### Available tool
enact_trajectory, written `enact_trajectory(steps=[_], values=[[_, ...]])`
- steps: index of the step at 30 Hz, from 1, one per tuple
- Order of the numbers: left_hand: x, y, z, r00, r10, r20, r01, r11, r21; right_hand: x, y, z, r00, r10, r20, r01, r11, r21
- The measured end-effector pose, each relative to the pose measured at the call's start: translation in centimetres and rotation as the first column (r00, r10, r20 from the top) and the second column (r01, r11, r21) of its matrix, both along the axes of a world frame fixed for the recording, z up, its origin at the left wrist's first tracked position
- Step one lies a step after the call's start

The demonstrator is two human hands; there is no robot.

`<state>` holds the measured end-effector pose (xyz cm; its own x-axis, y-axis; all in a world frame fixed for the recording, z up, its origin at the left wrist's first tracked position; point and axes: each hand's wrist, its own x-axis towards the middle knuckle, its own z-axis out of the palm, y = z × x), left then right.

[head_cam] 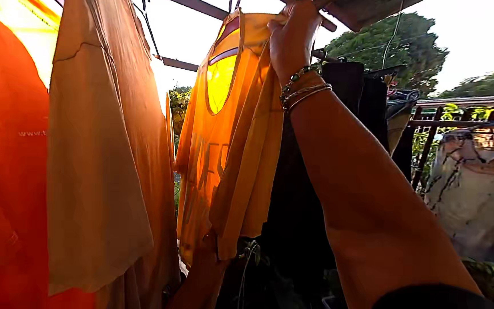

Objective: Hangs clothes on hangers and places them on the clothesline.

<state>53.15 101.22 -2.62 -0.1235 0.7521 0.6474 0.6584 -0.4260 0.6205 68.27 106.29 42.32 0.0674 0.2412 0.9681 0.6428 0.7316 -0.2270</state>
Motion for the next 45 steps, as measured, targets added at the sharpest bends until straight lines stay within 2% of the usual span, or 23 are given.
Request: enact_trajectory(steps=[5, 9, 11, 17, 23, 25, 27, 28, 31, 34, 37, 41, 45], values=[[2.0, -0.6, -1.4, 0.983, 0.082, -0.162, -0.048, 0.978, 0.203, 0.5, 0.1, 0.0, 0.999, 0.05, 0.015, -0.051, 0.996, 0.076], [5.2, -2.5, -0.1, 0.944, 0.047, -0.327, -0.017, 0.995, 0.095, 1.5, 0.2, 0.7, 0.993, 0.114, 0.02, -0.115, 0.987, 0.11], [7.1, -2.8, 0.1, 0.932, 0.018, -0.361, 0.043, 0.986, 0.161, 2.4, 0.3, 1.1, 0.989, 0.146, 0.015, -0.146, 0.987, 0.062], [10.8, -2.2, -0.2, 0.948, -0.099, -0.302, 0.197, 0.929, 0.313, 4.7, 1.6, 2.9, 0.971, 0.207, 0.117, -0.202, 0.978, -0.056], [12.0, -3.8, 2.4, 0.943, -0.123, -0.309, 0.22, 0.928, 0.3, 6.3, 1.2, 2.5, 0.981, 0.162, 0.11, -0.14, 0.973, -0.183], [12.1, -3.7, 2.7, 0.939, -0.088, -0.331, 0.209, 0.914, 0.348, 7.6, 2.3, 2.2, 0.979, 0.027, 0.202, -0.008, 0.996, -0.092], [12.0, -3.1, 2.4, 0.943, -0.049, -0.329, 0.189, 0.894, 0.408, 8.4, 5.0, 3.5, 0.971, -0.01, 0.237, 0.01, 1.0, 0.003], [12.0, -2.9, 2.2, 0.946, -0.054, -0.319, 0.189, 0.892, 0.411, 8.3, 5.5, 3.9, 0.975, -0.009, 0.222, 0.01, 1.0, -0.001], [12.2, -2.6, 2.2, 0.951, -0.055, -0.306, 0.184, 0.893, 0.41, 8.4, 4.6, 3.3, 0.976, 0.019, 0.218, -0.009, 0.999, -0.047], [12.5, -2.3, 2.1, 0.942, -0.056, -0.33, 0.188, 0.904, 0.385, 9.3, 6.7, 3.8, 0.955, 0.037, 0.294, -0.05, 0.998, 0.036], [12.6, -1.9, 2.0, 0.94, -0.019, -0.34, 0.151, 0.918, 0.366, 6.6, 2.3, 1.5, 0.96, 0.101, 0.262, -0.104, 0.995, -0.003], [12.3, -1.9, 1.5, 0.957, 0.011, -0.29, 0.08, 0.95, 0.301, 4.4, 1.9, 1.8, 0.963, 0.166, 0.212, -0.183, 0.981, 0.06], [11.8, -2.8, 1.8, 0.943, -0.032, -0.332, 0.069, 0.993, 0.099, 3.3, 1.1, 2.2, 0.957, 0.128, 0.262, -0.14, 0.99, 0.028]])
